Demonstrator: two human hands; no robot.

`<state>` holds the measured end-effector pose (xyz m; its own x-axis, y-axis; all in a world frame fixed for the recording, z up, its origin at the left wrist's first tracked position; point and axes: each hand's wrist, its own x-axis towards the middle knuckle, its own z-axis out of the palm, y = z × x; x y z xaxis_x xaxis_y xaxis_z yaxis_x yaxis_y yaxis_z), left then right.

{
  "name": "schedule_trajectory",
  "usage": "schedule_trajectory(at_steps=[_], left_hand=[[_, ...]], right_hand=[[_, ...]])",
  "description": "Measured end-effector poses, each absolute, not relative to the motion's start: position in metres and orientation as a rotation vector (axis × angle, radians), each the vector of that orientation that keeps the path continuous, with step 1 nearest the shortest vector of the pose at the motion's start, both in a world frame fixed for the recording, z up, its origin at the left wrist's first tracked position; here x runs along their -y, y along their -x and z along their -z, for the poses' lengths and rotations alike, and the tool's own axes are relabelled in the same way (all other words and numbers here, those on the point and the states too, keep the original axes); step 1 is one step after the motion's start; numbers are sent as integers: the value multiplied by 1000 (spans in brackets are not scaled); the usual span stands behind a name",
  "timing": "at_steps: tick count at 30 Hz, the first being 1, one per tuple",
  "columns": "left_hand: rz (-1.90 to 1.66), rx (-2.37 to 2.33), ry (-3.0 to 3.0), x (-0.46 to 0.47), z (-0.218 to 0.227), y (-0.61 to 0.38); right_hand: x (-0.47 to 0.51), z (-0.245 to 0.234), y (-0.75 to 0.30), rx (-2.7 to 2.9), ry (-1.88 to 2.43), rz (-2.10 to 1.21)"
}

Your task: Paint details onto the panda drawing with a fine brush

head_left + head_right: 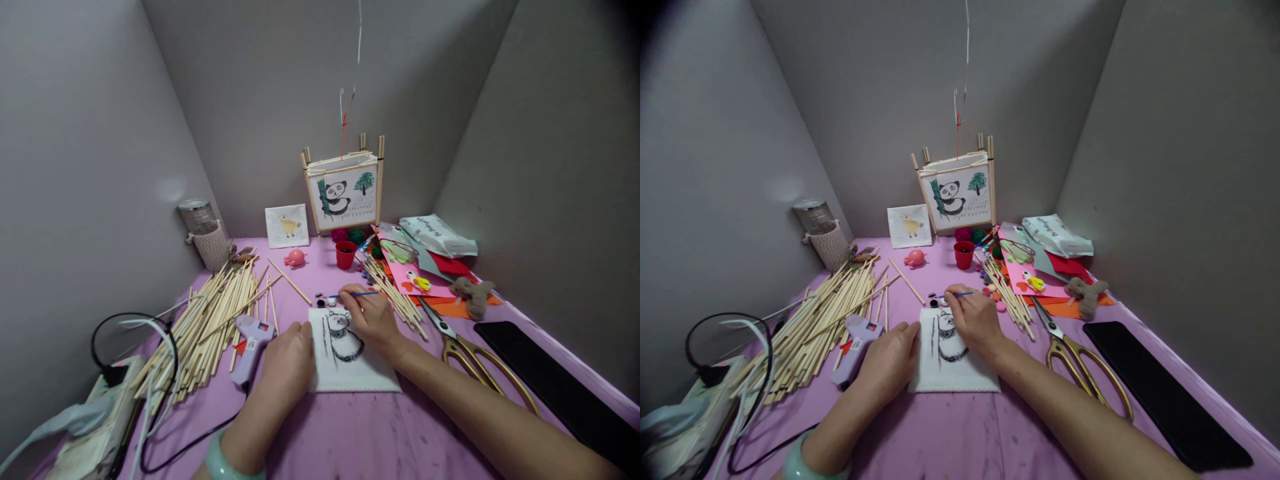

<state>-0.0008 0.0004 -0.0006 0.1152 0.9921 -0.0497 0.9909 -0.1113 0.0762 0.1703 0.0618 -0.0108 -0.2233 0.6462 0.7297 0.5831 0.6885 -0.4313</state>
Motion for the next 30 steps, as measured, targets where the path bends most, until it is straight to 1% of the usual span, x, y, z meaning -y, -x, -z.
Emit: schedule_trajectory(at_steps=[7, 14, 18, 24, 30], left_hand=[[-77, -2022, -2296, 0, 4, 2], [-110, -2008, -2303, -1, 5, 3], [-111, -2009, -2309, -1, 5, 3], [-103, -2018, -2314, -2, 6, 3], [-107, -2029, -2324, -2, 8, 3]], right_hand=[[-74, 17, -156, 1930, 1036, 55], [-64, 9, -164, 1822, 975, -159], [-44, 10, -173, 1775, 949, -222], [-28, 24, -177, 1858, 826, -122], [-32, 27, -172, 1890, 787, -87]])
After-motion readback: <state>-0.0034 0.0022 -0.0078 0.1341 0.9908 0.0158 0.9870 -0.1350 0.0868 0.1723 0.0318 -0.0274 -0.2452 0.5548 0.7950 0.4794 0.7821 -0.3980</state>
